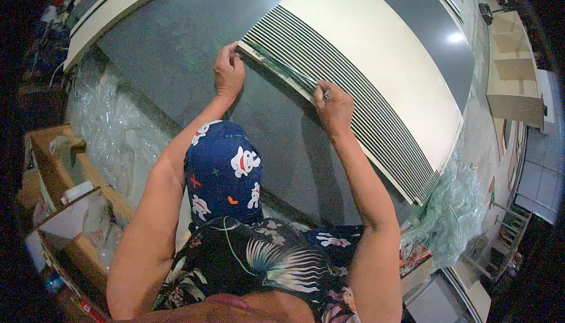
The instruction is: The recorder uses a rubber mallet to secure panels and then uses a stylus-like tool to apply detail or filler to a grooved surface on a piece of furniture.
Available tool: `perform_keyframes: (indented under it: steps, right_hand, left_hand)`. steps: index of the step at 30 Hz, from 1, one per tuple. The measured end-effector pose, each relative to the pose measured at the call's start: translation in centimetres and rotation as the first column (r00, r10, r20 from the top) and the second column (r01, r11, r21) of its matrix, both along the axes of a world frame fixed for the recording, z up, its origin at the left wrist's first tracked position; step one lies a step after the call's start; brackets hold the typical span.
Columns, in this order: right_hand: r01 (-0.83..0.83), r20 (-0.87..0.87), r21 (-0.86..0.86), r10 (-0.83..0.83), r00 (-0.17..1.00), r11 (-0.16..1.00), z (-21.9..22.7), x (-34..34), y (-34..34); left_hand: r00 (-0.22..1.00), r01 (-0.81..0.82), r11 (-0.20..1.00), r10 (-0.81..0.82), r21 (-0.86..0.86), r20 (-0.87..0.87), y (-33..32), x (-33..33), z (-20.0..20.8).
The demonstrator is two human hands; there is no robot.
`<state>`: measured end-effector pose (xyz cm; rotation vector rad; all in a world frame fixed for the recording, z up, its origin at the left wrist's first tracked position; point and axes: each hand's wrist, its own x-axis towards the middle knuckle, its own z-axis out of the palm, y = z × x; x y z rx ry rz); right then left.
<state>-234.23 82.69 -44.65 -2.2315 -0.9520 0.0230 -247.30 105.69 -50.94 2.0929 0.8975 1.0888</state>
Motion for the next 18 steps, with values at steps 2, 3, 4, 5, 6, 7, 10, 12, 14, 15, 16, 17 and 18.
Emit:
perform_keyframes:
  steps: [2,3,4,5,6,7,10,12,14,15,16,17,18]
  right_hand:
    - [-0.036,-0.006,0.046,0.036,0.999,0.998,-1.0,0.0,-0.4]
    - [-0.051,-0.013,0.066,0.052,0.999,0.996,-1.5,0.1,-0.9]
    - [-0.042,-0.013,0.018,0.043,0.999,0.999,-1.5,0.4,-2.0]
    - [-0.048,-0.013,0.017,0.048,0.999,0.999,-1.3,0.6,-2.7]
    - [-0.041,-0.028,0.030,0.041,0.999,0.999,-1.2,0.6,-3.3]
    - [-0.033,-0.043,0.043,0.035,0.998,0.999,-1.3,0.7,-3.6]
    - [-0.045,0.016,0.017,0.044,0.999,0.999,-1.0,0.3,-0.8]
    - [-0.017,-0.138,0.059,0.025,0.990,0.998,0.3,-0.8,1.0]
    - [-0.034,-0.124,0.028,0.037,0.992,0.999,0.1,-0.9,0.9]
    - [-0.046,-0.109,-0.007,0.045,0.993,0.999,-0.1,-0.7,0.5]
    - [-0.057,0.030,0.078,0.055,0.998,0.995,-1.2,-0.4,-0.1]
    - [-0.052,0.033,0.053,0.050,0.998,0.997,-1.3,-0.2,-0.9]
    - [-0.060,0.012,0.069,0.060,0.998,0.996,-1.4,0.0,-1.5]
  left_hand:
    - [1.000,0.000,1.000,0.000,-0.021,-0.001,0.2,-0.1,0.0]
    - [1.000,0.000,0.999,-0.001,-0.043,-0.002,0.4,-0.1,0.0]
    - [1.000,0.002,0.999,-0.002,-0.042,-0.004,0.4,-0.1,-0.1]
    - [1.000,0.013,0.999,-0.013,-0.036,0.001,0.2,0.0,-0.1]
    - [1.000,0.023,0.999,-0.023,-0.031,0.006,0.1,0.0,-0.1]
    - [1.000,0.018,0.999,-0.018,-0.032,0.007,0.2,-0.1,-0.1]
    - [0.996,0.038,0.995,-0.030,-0.095,0.086,-0.1,0.5,0.1]
    - [0.999,0.020,0.998,-0.017,-0.063,0.045,0.1,0.0,-0.3]
    - [0.999,0.013,0.998,-0.010,-0.054,0.040,0.5,-0.1,-0.5]
    - [0.999,0.011,0.999,-0.009,-0.048,0.036,0.5,0.0,-0.5]
    - [0.999,0.011,0.999,-0.009,-0.047,0.036,0.5,0.0,-0.5]
    - [0.999,0.017,0.999,-0.015,-0.050,0.032,0.3,0.0,-0.4]
    - [0.999,0.022,0.998,-0.021,-0.053,0.029,0.2,0.0,-0.3]
